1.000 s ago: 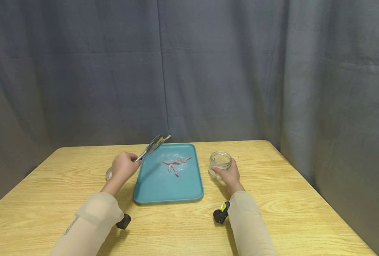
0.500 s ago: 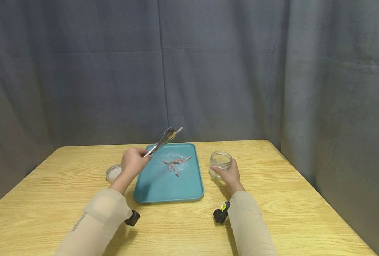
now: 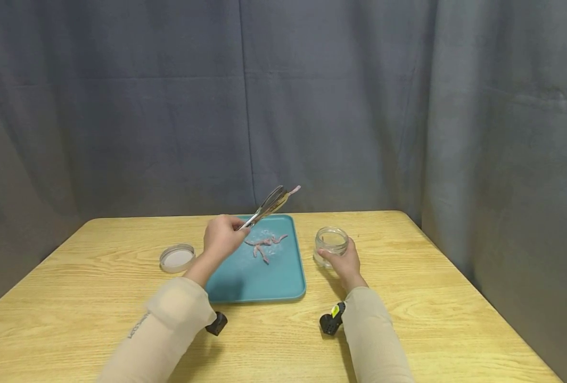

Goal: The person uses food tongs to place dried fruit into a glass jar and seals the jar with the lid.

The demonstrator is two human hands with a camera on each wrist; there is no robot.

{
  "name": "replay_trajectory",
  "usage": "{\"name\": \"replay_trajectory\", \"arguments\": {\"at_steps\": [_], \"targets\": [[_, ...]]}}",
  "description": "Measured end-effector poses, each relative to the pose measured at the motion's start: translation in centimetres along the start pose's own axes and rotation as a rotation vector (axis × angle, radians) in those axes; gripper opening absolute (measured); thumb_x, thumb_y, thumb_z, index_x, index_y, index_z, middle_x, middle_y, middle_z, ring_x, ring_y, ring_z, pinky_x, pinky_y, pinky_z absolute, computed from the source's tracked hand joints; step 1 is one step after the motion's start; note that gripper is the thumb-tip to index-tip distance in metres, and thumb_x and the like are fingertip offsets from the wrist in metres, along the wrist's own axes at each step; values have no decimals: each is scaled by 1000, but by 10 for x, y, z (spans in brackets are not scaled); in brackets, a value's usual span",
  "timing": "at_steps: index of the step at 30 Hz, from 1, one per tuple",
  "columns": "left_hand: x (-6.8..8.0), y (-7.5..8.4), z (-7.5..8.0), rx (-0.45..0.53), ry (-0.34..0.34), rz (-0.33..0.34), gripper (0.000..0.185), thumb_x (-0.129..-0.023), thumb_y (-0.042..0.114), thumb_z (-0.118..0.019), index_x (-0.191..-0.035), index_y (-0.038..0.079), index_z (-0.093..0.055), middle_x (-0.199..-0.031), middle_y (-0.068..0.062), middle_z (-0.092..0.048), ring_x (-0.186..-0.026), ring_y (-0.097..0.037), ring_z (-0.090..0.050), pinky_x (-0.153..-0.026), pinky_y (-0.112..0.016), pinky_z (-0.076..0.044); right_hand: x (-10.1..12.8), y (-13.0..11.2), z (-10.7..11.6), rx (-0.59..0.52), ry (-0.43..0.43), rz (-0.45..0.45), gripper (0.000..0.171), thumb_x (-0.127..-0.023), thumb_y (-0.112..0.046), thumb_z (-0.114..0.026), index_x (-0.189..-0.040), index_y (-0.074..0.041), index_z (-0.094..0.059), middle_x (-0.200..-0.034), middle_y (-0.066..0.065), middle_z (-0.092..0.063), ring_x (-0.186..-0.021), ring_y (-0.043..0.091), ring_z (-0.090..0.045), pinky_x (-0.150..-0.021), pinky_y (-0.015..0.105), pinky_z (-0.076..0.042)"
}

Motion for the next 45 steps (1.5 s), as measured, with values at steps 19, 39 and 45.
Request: {"name": "replay_trajectory", "arguments": {"at_steps": [19,39,45], "targets": [[7,29,-23,-7,-105,-52,10,-76,18,-61,-76,18,-71,-55,11,-55,-51,-9,-48,-45,-26,-35,1,-3,2,7,0,19,82,-75,-17,-67,-135,-2,-14,-132,23,-27,-120,35,-25,-96,44,-19],[18,37,-57,-88,-172,-92,14,-78,20,-61,-67,20,-68,-60,8,-55,-51,-11,-45,-43,-27,-34,0,-3,3,30,6,-2,84,-74,-19,-67,-136,-4,-12,-134,21,-23,-122,35,-21,-97,44,-16],[19,38,-63,-100,-204,-75,12,-79,19,-60,-71,20,-69,-64,7,-58,-49,-11,-47,-44,-29,-37,1,-3,3,15,0,4,84,-74,-19,-67,-136,-3,-12,-133,22,-24,-121,35,-21,-97,44,-16]]}}
Point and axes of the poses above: each hand's wrist, its own x-axis away from the middle knuckle, its own z-axis out of the back of the hand, y = z × x, the point moved 1 cm from there along -x, towards the middle knuckle
